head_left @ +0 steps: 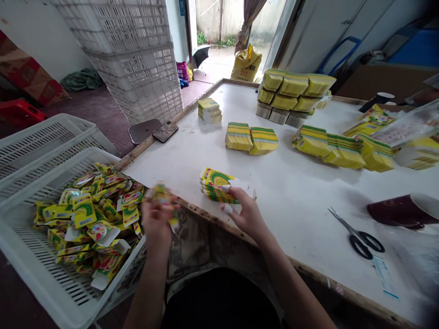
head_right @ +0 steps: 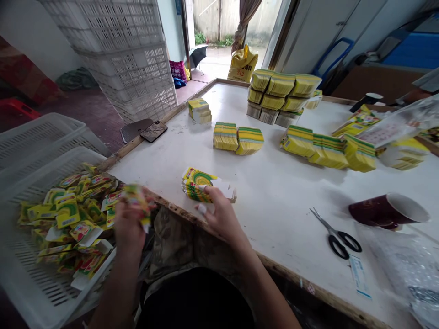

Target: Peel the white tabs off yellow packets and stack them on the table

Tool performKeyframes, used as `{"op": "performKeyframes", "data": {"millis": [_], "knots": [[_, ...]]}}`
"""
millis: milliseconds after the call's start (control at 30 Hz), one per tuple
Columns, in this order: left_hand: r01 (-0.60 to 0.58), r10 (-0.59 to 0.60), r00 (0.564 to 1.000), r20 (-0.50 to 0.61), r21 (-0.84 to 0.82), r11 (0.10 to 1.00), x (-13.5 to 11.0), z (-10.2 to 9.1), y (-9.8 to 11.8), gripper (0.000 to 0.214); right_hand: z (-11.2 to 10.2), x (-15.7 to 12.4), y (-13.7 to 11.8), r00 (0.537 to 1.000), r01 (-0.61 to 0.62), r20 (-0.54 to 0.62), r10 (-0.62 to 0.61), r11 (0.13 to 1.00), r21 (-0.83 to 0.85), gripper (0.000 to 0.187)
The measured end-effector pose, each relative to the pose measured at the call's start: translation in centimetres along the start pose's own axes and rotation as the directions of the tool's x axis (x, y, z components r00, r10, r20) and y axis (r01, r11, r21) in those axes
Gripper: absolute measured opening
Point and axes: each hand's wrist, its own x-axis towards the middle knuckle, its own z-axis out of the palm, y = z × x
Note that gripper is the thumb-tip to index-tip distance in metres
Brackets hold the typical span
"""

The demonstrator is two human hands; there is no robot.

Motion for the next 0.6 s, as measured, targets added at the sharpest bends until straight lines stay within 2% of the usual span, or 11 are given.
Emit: {"op": "performKeyframes", "data": {"millis": [33, 67, 100, 133, 200, 267, 333, 467, 600], "knots": [[-0.028, 0.015, 0.994, -0.112, -0.112, 0.993, 0.9, -0.4, 0.4, 0.047, -0.1, 0.8, 0.6, 0.997, -0.053, -0.054, 0.049, 0.996, -0.067, 0.034], [-0.010, -0.027, 0.983, -0.180, -0.198, 0.980, 1.6, -0.7, 0.8, 0.049, 0.0, 1.5, 1.1, 0.993, -0.089, -0.084, 0.079, 0.989, -0.114, 0.032], [0.049, -0.134, 0.959, -0.249, -0.321, 0.946, 2.1, -1.0, 1.0, 0.055, 0.1, 2.0, 1.6, 0.990, -0.115, -0.099, 0.101, 0.981, -0.155, 0.033], [0.118, -0.235, 0.936, -0.260, -0.397, 0.910, 2.3, -1.2, 1.1, 0.060, 0.2, 2.5, 1.9, 0.989, -0.130, -0.099, 0.113, 0.975, -0.183, 0.034], [0.276, -0.412, 0.886, -0.212, -0.473, 0.837, 2.0, -1.3, 0.8, 0.059, 0.6, 2.9, 2.3, 0.987, -0.147, -0.092, 0.129, 0.959, -0.240, 0.038], [0.386, -0.493, 0.856, -0.155, -0.442, 0.810, 1.1, -0.8, 0.1, 0.049, 1.0, 3.0, 2.3, 0.987, -0.156, -0.086, 0.137, 0.946, -0.282, 0.040], [0.429, -0.517, 0.845, -0.135, -0.406, 0.807, 0.1, 0.0, -0.6, 0.040, 1.1, 3.0, 2.2, 0.986, -0.162, -0.083, 0.143, 0.937, -0.308, 0.040], [0.460, -0.515, 0.855, -0.064, -0.364, 0.810, -1.4, 1.5, -1.3, 0.034, 1.2, 3.0, 1.9, 0.985, -0.166, -0.095, 0.142, 0.932, -0.323, 0.042], [0.491, -0.511, 0.860, 0.020, -0.312, 0.813, -2.2, 2.0, -1.7, 0.023, 1.3, 2.8, 1.6, 0.985, -0.159, -0.112, 0.132, 0.943, -0.292, 0.039]]}}
